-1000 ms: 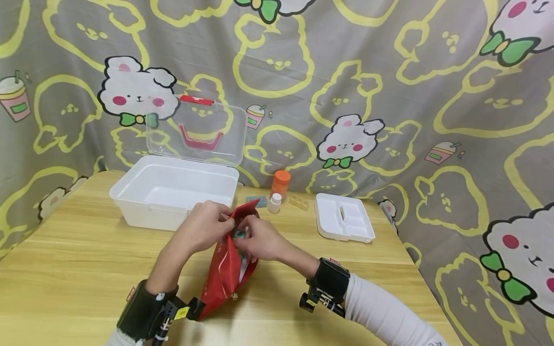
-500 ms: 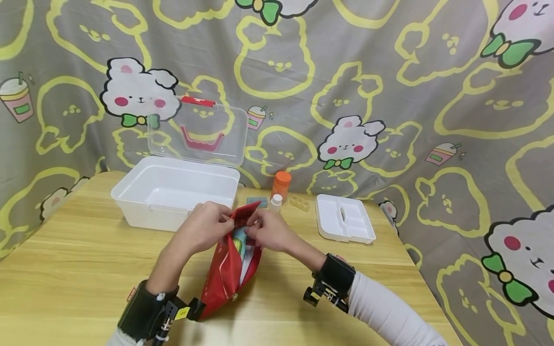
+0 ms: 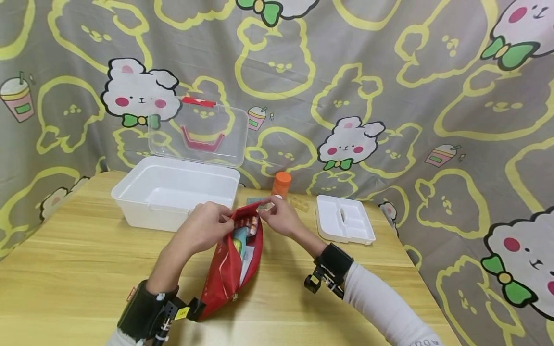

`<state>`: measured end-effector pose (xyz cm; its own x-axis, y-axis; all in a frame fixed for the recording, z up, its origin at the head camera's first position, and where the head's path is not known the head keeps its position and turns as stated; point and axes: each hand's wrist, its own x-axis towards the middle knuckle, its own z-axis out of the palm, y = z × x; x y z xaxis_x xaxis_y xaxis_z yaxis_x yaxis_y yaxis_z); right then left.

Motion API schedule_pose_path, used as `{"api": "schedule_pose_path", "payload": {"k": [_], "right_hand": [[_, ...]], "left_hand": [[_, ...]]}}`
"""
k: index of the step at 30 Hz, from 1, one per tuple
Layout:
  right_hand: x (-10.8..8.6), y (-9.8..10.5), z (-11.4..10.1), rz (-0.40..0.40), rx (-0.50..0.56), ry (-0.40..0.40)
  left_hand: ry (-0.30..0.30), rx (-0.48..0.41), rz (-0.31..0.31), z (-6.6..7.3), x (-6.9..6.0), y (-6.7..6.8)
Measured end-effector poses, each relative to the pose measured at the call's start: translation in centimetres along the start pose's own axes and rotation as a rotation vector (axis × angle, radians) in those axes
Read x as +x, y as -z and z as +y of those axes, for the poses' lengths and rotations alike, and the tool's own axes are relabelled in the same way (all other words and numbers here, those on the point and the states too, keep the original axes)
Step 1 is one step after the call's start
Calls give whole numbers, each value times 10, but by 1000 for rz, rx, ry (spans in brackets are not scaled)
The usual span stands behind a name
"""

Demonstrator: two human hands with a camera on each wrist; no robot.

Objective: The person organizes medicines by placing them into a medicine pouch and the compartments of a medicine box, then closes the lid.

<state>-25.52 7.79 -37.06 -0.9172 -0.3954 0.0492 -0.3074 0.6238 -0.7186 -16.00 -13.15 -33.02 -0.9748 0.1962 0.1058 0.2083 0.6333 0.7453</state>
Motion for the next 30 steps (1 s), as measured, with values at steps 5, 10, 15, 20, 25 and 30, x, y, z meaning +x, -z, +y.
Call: {"api": "schedule_pose_path", "payload": {"k": [5,10,15,20,25,30], "right_hand": [[8,-1,0,-144,162,-17],[12,-4,-3,-240,325,-57],[15,-6,-1,-195,333,-57],[15,-4,2,-145,359,-89],[14,1,5,-129,368,-108],[10,5,6,-118,373,-141]], "left_hand": [[5,3,1,-1,0,0],[15,-1,-1,-2,0,0],[4,-1,8,-2,0,0],[6,2,3,-2,2,0],[39,-8,-28,0,2,0],[75,15,-96,3,1,0]]}}
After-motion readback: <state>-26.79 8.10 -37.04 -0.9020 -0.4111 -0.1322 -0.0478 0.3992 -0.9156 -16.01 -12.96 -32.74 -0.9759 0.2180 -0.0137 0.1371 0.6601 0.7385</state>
